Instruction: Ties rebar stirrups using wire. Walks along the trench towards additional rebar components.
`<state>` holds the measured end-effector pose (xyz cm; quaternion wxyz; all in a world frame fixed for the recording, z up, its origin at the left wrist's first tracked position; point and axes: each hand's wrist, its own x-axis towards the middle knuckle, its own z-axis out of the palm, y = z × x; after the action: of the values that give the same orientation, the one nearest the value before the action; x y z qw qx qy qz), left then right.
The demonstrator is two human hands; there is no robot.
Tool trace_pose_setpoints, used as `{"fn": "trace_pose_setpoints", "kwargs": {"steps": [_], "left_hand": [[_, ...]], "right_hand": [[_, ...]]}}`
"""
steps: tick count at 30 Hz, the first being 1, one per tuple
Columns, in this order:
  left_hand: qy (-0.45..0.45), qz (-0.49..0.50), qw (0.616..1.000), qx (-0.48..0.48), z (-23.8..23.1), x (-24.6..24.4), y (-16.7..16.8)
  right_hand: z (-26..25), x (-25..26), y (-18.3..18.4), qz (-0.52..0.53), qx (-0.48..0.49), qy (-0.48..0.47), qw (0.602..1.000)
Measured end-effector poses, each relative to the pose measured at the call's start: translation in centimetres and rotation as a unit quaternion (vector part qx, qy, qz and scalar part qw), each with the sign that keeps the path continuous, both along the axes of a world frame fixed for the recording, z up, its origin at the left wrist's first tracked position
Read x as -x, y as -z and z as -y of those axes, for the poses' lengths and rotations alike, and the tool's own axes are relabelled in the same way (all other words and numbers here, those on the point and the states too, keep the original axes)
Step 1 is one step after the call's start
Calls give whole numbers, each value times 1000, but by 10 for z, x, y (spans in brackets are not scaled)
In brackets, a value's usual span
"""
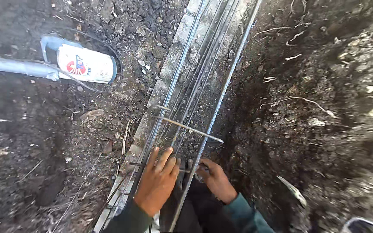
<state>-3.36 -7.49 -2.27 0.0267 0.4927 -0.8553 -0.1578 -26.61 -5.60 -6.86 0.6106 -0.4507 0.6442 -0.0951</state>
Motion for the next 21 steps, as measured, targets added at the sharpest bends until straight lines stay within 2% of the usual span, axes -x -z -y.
{"fn": "trace_pose_setpoints", "kwargs": {"steps": [3,6,8,10,13,17,21], "left_hand": [[4,11,1000,-4,5,-33,-17],[-75,-33,996,-22,-7,-71,-31],[-123,-67,987,-77,-19,-82,-43],[-132,-114,975,-135,-31,-76,-55],[-130,-152,961,-191,-48,-58,-56],[-127,-98,961,-224,-53,-39,-55],[-106,-69,964,-236,-64,-35,-59]], "right_hand": [[0,5,5,7,-21,-2,1000],[-7,8,5,38,-21,-10,999],[-9,7,-5,85,-12,-7,996],[-9,5,-18,115,-11,0,993],[-26,14,-22,102,-10,10,995],[-57,33,-23,90,-36,24,995],[-85,20,-39,111,-43,64,991]]}}
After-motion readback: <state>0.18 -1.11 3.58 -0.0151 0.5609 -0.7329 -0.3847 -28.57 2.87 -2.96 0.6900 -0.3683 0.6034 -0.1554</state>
